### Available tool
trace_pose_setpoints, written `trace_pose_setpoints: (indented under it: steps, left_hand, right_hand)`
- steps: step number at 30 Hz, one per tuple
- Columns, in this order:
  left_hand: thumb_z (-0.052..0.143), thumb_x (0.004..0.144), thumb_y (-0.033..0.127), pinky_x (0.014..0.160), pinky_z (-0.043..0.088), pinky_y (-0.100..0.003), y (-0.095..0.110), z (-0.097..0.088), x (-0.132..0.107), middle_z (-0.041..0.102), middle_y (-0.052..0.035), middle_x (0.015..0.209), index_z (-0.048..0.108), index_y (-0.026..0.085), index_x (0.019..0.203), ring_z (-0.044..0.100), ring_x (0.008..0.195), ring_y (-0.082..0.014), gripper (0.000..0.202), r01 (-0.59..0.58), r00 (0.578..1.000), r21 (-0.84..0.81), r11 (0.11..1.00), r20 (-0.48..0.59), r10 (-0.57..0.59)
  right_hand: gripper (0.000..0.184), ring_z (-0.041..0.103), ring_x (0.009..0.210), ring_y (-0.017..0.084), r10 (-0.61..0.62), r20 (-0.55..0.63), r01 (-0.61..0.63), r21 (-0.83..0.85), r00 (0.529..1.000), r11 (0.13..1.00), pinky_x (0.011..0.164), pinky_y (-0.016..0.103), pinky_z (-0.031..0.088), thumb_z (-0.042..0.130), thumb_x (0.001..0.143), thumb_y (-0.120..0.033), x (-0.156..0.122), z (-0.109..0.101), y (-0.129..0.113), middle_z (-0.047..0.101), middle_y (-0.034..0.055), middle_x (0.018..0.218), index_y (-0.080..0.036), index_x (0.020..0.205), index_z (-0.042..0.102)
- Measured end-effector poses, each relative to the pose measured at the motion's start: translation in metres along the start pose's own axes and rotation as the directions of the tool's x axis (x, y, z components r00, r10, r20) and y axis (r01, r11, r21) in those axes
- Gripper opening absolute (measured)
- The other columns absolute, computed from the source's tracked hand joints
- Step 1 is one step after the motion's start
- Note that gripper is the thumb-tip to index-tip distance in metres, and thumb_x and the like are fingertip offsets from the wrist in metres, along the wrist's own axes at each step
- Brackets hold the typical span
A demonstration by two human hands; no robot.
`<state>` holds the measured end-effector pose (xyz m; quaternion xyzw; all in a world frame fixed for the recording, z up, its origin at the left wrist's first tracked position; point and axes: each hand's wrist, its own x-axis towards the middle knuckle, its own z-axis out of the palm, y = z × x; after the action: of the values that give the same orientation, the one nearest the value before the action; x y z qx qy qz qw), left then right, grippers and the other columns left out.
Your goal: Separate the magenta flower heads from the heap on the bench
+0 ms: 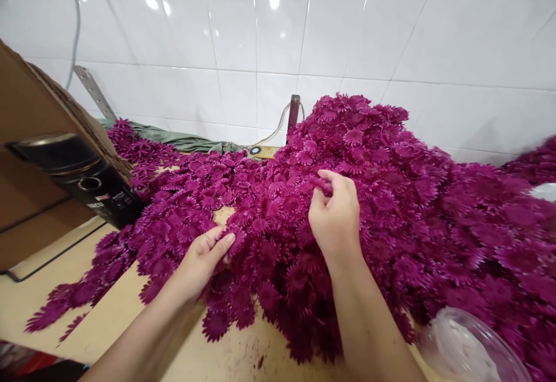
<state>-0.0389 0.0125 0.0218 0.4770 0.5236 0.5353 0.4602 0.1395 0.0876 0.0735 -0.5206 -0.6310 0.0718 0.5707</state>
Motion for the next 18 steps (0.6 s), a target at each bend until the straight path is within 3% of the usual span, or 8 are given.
trace_pose_setpoints:
  steps: [2,4,8,13,15,18]
  left_hand:
    - [0.056,0.069,0.045,0.049,0.031,-0.021,-0.003,-0.001,0.002,0.040,0.0063,0.051,0.048,0.017,0.063,0.036,0.048,-0.0080,0.030,0.025,1.000,-0.051,0.998,-0.012,-0.026]
    - [0.058,0.067,0.047,0.047,0.029,-0.021,-0.002,0.001,0.005,0.038,0.0070,0.049,0.047,0.017,0.061,0.034,0.046,-0.0072,0.033,0.039,0.999,-0.077,0.996,0.015,-0.038]
    - [0.060,0.061,0.053,0.041,0.020,-0.020,0.006,0.012,0.010,0.028,0.0099,0.042,0.041,0.018,0.053,0.023,0.039,-0.0047,0.041,0.075,0.997,-0.092,0.993,0.042,-0.071]
    - [0.058,0.059,0.060,0.039,0.021,-0.019,0.006,0.015,0.014,0.030,0.0101,0.039,0.039,0.018,0.052,0.024,0.036,-0.0044,0.046,0.117,0.993,-0.117,0.986,0.035,-0.113]
    - [0.051,0.063,0.063,0.041,0.027,-0.020,0.005,0.013,0.013,0.034,0.0084,0.040,0.040,0.018,0.051,0.029,0.037,-0.0057,0.048,0.117,0.992,-0.104,0.988,0.063,-0.110]
    - [0.038,0.073,0.062,0.052,0.037,-0.023,0.005,0.012,0.009,0.046,0.0031,0.049,0.045,0.017,0.054,0.044,0.049,-0.0100,0.049,0.053,0.993,-0.051,0.997,0.107,-0.047]
  right_hand:
    - [0.035,0.050,0.105,0.026,-0.136,0.083,0.141,-0.058,0.987,0.988,0.085,0.042,0.043,0.053,0.069,-0.021,-0.005,-0.003,-0.003,0.050,0.0156,0.114,-0.015,0.102,0.058]
    - [0.031,0.049,0.106,0.026,-0.162,0.261,0.170,-0.008,0.952,0.985,0.087,0.043,0.042,0.053,0.072,-0.024,-0.018,-0.001,-0.014,0.053,0.0145,0.112,-0.016,0.101,0.060]
    - [0.020,0.061,0.071,0.017,0.030,0.635,-0.155,0.142,0.772,0.978,0.068,0.033,0.050,0.053,0.074,-0.028,-0.044,0.014,-0.033,0.065,0.0068,0.077,-0.014,0.086,0.062]
    - [0.010,0.059,0.066,0.012,0.049,0.770,-0.381,0.259,0.637,0.887,0.066,0.027,0.049,0.055,0.069,-0.016,-0.050,0.029,-0.030,0.063,0.0029,0.072,-0.013,0.078,0.058]
    - [0.012,0.059,0.065,0.012,0.036,0.778,-0.403,0.284,0.627,0.870,0.066,0.026,0.048,0.055,0.067,-0.012,-0.050,0.030,-0.029,0.063,0.0011,0.070,-0.014,0.078,0.057]
    - [0.012,0.058,0.058,0.012,0.044,0.733,-0.324,0.246,0.679,0.913,0.062,0.025,0.047,0.051,0.069,-0.010,-0.051,0.028,-0.030,0.062,-0.0022,0.062,-0.018,0.076,0.057]
